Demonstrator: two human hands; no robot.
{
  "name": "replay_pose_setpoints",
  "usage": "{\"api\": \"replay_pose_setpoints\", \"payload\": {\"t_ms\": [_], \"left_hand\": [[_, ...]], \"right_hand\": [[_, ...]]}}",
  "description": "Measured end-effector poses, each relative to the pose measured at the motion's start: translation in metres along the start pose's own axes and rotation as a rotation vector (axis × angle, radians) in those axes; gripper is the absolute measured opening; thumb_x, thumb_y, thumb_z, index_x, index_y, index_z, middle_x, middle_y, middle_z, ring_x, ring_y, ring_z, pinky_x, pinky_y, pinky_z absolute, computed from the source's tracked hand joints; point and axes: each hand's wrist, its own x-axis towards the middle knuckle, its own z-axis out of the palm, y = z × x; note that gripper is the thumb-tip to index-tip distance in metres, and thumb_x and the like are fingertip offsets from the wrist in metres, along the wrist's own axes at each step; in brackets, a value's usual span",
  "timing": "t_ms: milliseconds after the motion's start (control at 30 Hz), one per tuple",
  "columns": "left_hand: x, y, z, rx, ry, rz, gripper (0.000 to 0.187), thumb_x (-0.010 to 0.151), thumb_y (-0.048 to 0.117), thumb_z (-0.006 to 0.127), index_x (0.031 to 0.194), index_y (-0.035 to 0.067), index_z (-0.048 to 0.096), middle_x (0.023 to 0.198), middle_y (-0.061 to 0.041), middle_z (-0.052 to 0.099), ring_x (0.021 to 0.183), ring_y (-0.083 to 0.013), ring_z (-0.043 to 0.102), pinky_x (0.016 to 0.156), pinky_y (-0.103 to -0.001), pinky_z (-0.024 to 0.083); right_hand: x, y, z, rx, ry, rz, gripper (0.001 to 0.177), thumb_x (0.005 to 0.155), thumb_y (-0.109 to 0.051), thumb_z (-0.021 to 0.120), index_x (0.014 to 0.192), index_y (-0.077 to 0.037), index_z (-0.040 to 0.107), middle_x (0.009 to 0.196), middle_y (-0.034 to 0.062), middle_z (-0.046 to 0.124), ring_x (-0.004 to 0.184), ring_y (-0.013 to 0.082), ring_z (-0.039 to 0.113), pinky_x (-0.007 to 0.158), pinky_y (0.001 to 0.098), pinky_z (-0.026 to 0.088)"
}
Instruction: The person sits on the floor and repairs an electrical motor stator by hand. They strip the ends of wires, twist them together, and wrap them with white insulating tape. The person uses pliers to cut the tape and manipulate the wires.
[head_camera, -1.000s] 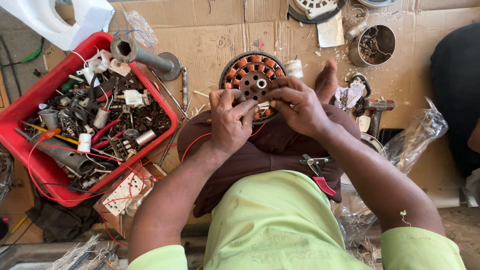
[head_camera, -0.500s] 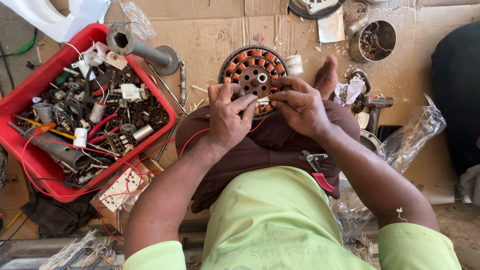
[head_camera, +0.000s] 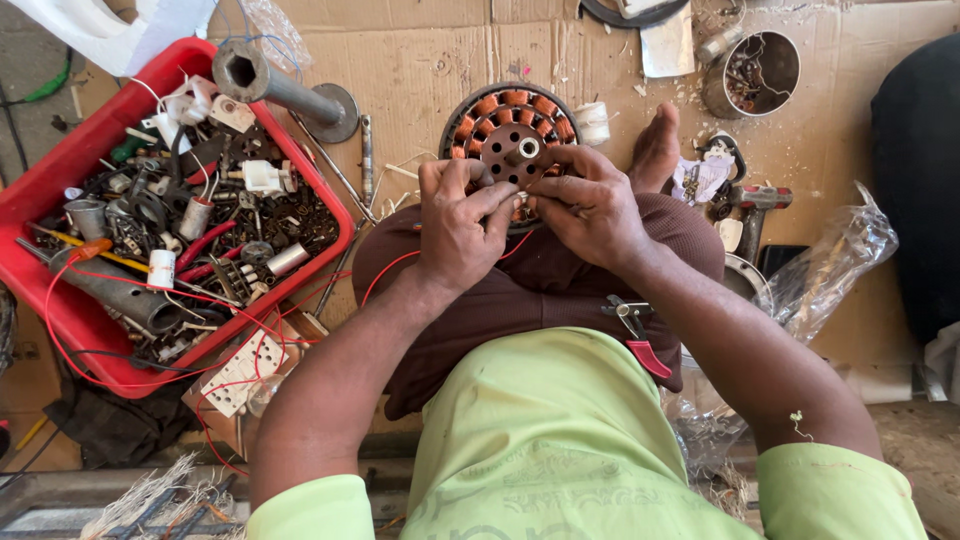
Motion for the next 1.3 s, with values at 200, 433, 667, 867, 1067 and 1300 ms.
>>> {"api": "replay_pose_setpoints", "payload": {"t_ms": [200, 433, 667, 867, 1067, 1300], "left_hand": [[0.0, -0.004, -0.004, 0.002, -0.051, -0.009, 0.022, 0.085, 0.012, 0.084, 0.106, 0.014, 0.082, 0.105, -0.005, 0.058, 0.105, -0.0271, 0.046, 0.094, -0.039, 0.043], [0.001, -0.001, -0.003, -0.031, -0.028, -0.02, 0.022, 0.082, 0.016, 0.087, 0.104, 0.015, 0.082, 0.102, -0.005, 0.059, 0.104, -0.0277, 0.046, 0.094, -0.04, 0.043], [0.006, 0.006, 0.009, -0.036, -0.095, -0.018, 0.021, 0.088, 0.01, 0.085, 0.108, 0.01, 0.08, 0.113, -0.011, 0.063, 0.111, -0.0319, 0.057, 0.101, -0.045, 0.044], [0.003, 0.009, 0.001, 0.044, -0.164, -0.068, 0.018, 0.092, 0.012, 0.085, 0.11, 0.012, 0.081, 0.111, -0.007, 0.061, 0.114, -0.027, 0.053, 0.108, -0.045, 0.041], [0.01, 0.025, -0.002, 0.046, -0.223, -0.12, 0.017, 0.095, 0.01, 0.082, 0.112, 0.011, 0.08, 0.116, -0.007, 0.061, 0.117, -0.0261, 0.051, 0.102, -0.04, 0.047], [0.017, 0.035, -0.002, -0.044, -0.264, -0.246, 0.015, 0.095, 0.009, 0.079, 0.11, 0.008, 0.079, 0.115, -0.007, 0.063, 0.108, -0.0195, 0.057, 0.095, -0.037, 0.05]], "right_hand": [[-0.004, 0.002, 0.004, -0.071, 0.023, -0.035, 0.026, 0.085, -0.004, 0.083, 0.11, -0.006, 0.078, 0.127, 0.0148, 0.067, 0.119, 0.032, 0.066, 0.101, 0.0424, 0.054], [-0.002, -0.003, 0.003, -0.103, 0.025, -0.047, 0.025, 0.083, -0.004, 0.082, 0.108, -0.005, 0.077, 0.126, 0.0158, 0.067, 0.115, 0.0335, 0.066, 0.097, 0.0439, 0.054], [-0.007, 0.006, -0.005, 0.024, 0.133, -0.044, 0.025, 0.083, -0.004, 0.081, 0.108, -0.008, 0.076, 0.129, 0.0143, 0.069, 0.121, 0.0343, 0.067, 0.102, 0.0463, 0.055], [-0.083, 0.018, -0.171, -0.187, 0.262, 0.291, 0.02, 0.094, 0.002, 0.08, 0.113, -0.002, 0.076, 0.133, 0.0129, 0.072, 0.104, 0.0234, 0.077, 0.09, 0.0355, 0.064], [-0.166, 0.049, -0.232, 0.179, 0.633, 0.444, 0.013, 0.093, 0.004, 0.079, 0.099, 0.0, 0.068, 0.12, 0.0086, 0.067, 0.104, 0.01, 0.067, 0.095, 0.0253, 0.057], [-0.144, 0.115, -0.164, 0.249, 0.595, 0.842, 0.017, 0.09, -0.008, 0.08, 0.105, -0.002, 0.075, 0.096, 0.0036, 0.077, 0.086, 0.0092, 0.071, 0.079, 0.0249, 0.059]]}}
